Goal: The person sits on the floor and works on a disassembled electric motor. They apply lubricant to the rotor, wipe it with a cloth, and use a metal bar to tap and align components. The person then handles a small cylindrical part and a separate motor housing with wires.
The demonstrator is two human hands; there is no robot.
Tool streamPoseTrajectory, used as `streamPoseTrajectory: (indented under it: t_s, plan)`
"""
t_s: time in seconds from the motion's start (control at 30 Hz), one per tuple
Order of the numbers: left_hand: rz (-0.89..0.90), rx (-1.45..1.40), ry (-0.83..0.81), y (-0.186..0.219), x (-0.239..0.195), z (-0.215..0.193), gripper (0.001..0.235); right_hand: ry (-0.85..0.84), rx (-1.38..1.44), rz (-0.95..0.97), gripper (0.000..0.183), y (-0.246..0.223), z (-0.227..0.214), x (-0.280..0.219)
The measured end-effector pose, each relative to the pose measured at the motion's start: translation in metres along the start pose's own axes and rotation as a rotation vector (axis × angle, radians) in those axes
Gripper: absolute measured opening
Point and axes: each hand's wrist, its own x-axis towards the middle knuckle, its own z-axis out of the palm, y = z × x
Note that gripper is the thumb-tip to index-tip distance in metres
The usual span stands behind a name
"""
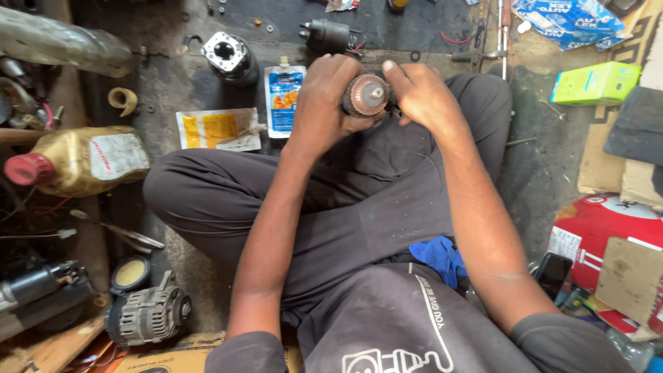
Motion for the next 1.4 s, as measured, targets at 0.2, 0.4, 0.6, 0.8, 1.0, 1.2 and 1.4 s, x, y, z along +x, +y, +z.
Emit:
streamPoseTrajectory:
  t_s: [0.2,0.4,0.6,0.8,1.0,1.2,1.4]
  plan:
    - [0.082,-0.193,-0.033,-0.007,0.006,0.006,0.053,-0.023,0.275,-0.061,0.05,0.034,0.007,-0.002]
    - [-0.208,-0.471,-0.055,0.006,0.009,0.01,0.043,0.022,0.344,-0.216,0.043,0.046,0.015,-0.021]
    - [0.006,-0.204,-0.023,-0.003,0.009,0.014,0.041,0.063,0.353,-0.231,0.036,0.044,0.026,-0.03]
    - [0.039,-0.029,0.122,-0.004,-0.007,0.033,0.047,0.035,0.384,-0.339,0.041,0.045,0.016,-0.041]
    - [-0.083,-0.131,0.099,-0.013,-0.01,0.04,0.048,0.025,0.419,-0.303,0.048,0.043,0.011,-0.036]
    - [-0.019,-0.138,0.17,-0.011,-0.007,0.045,0.044,-0.072,0.691,-0.248,0.045,0.048,0.001,-0.035]
    - [-0.031,-0.19,0.169,-0.003,-0.005,0.039,0.041,-0.1,0.845,-0.212,0.039,0.055,0.004,-0.037]
